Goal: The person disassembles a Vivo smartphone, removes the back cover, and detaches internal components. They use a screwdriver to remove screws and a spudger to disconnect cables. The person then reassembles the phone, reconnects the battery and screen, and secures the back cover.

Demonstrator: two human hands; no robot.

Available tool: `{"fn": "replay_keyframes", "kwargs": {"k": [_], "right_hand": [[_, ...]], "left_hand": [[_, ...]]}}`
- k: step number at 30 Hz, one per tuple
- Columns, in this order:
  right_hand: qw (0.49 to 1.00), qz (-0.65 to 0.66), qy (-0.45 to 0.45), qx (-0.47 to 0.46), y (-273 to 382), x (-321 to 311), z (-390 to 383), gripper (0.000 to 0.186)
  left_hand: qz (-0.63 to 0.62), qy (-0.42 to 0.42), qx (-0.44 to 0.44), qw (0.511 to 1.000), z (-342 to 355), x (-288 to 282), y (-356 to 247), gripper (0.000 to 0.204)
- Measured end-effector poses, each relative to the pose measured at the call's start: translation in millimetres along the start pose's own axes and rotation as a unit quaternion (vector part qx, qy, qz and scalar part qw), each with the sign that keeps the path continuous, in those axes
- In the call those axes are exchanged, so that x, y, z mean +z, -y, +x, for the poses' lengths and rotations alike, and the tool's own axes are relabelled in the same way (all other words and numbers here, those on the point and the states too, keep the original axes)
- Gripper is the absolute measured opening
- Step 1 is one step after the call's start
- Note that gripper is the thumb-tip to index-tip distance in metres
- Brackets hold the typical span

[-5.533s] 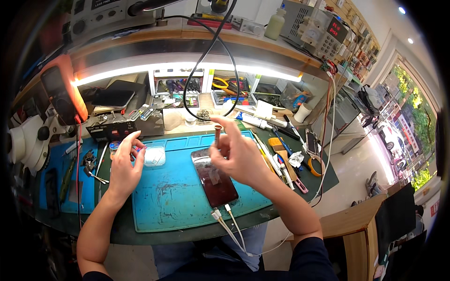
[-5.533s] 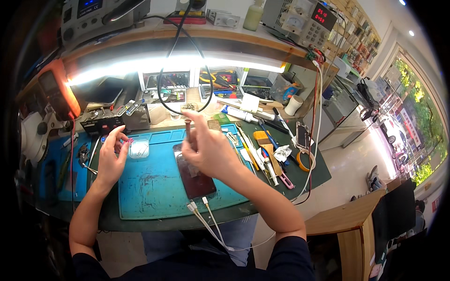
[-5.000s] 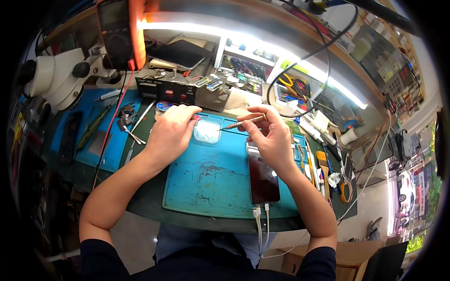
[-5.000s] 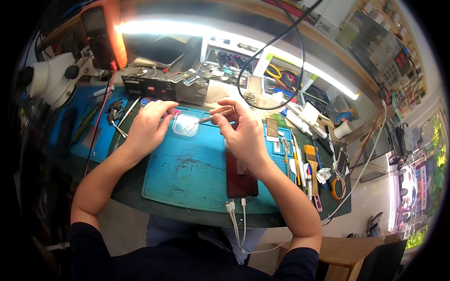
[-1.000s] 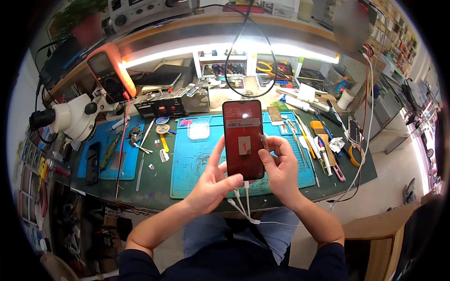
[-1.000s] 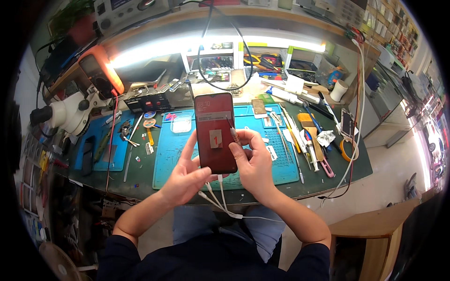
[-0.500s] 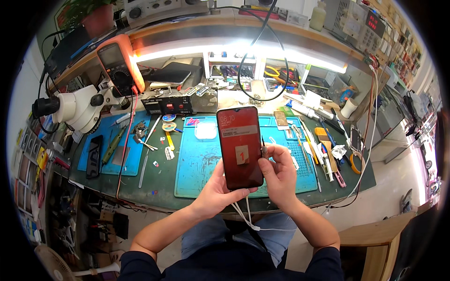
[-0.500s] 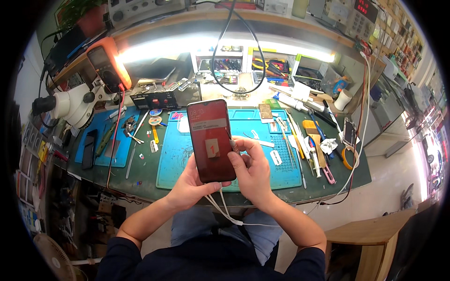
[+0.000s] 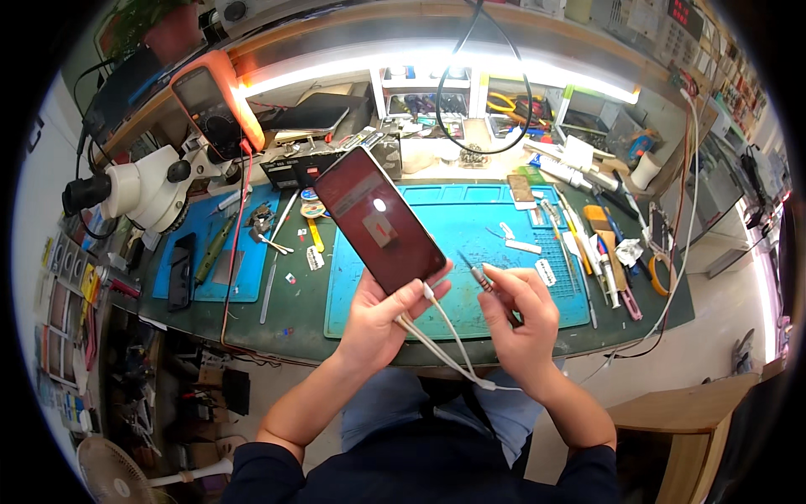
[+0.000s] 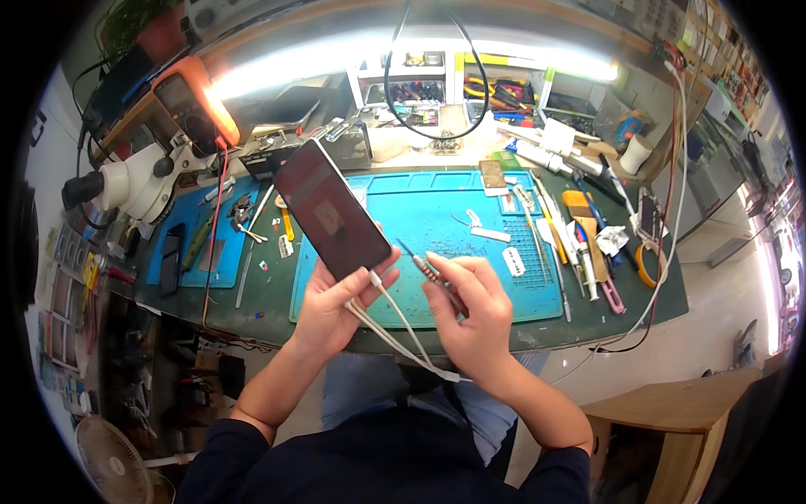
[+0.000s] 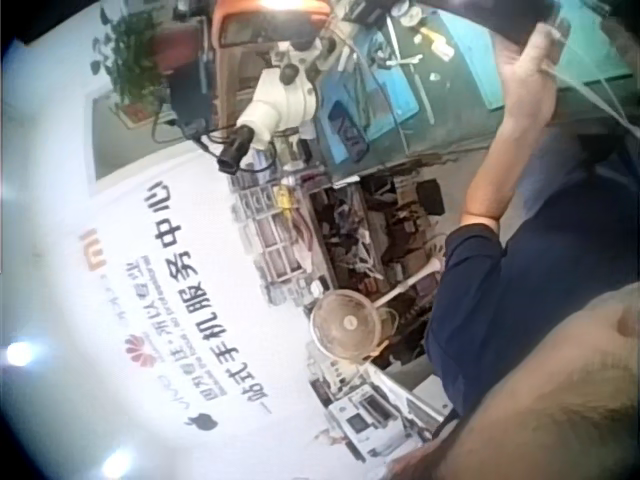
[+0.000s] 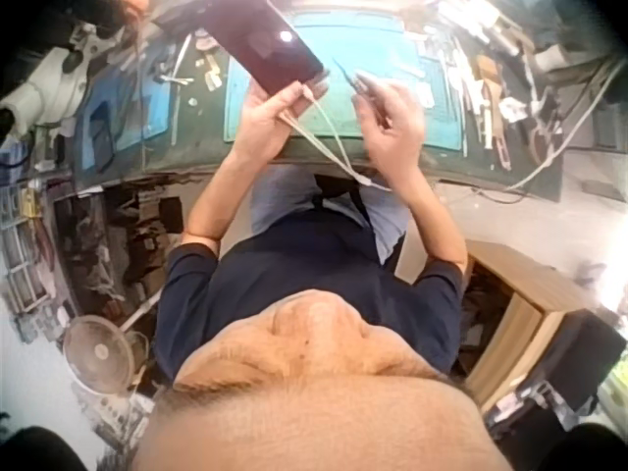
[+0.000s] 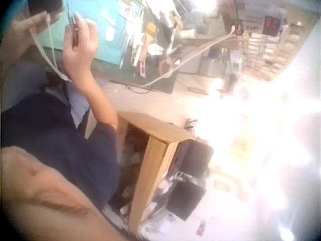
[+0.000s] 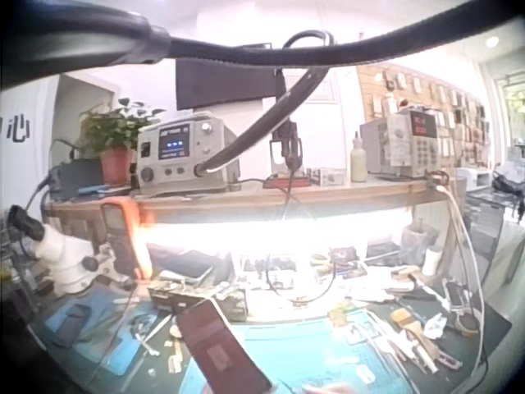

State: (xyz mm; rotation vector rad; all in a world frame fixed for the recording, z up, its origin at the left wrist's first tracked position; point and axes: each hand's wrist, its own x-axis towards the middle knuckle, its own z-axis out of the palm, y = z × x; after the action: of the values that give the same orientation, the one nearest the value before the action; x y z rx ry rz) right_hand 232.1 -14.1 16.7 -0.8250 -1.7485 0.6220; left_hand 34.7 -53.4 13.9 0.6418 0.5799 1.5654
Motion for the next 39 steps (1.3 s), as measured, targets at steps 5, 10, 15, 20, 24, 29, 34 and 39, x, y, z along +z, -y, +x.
{"fn": "replay_keyframes", "kwargs": {"k": [5,10,15,20,24,29,34,39], "right_hand": [[0.998,-0.046,0.000,-0.050,10,13,-15,0.031],[0.998,-0.041,0.000,-0.057,7,24,-19,0.031],[0.998,-0.043,0.005,-0.052,5,26,-20,0.031],[0.998,-0.045,0.009,-0.054,4,27,-19,0.031],[0.997,-0.046,0.006,-0.058,4,28,-19,0.031],[0.997,-0.048,0.005,-0.061,3,28,-19,0.032],[0.997,-0.046,0.009,-0.060,3,28,-20,0.032],[0.998,-0.050,0.013,-0.028,4,28,-20,0.028]], "left_hand": [[-0.034,-0.001,0.012,0.999,6,-3,-2,0.043],[-0.013,0.000,-0.007,1.000,8,-10,0,0.058],[-0.027,-0.010,0.003,1.000,9,-9,2,0.044],[-0.022,-0.018,0.003,1.000,8,-7,1,0.045],[-0.024,-0.016,0.008,1.000,8,-8,2,0.044],[-0.031,-0.016,0.003,0.999,8,-8,2,0.043],[-0.031,-0.014,0.003,0.999,7,-8,2,0.043],[-0.017,-0.008,0.005,1.000,7,-6,2,0.048]]}}
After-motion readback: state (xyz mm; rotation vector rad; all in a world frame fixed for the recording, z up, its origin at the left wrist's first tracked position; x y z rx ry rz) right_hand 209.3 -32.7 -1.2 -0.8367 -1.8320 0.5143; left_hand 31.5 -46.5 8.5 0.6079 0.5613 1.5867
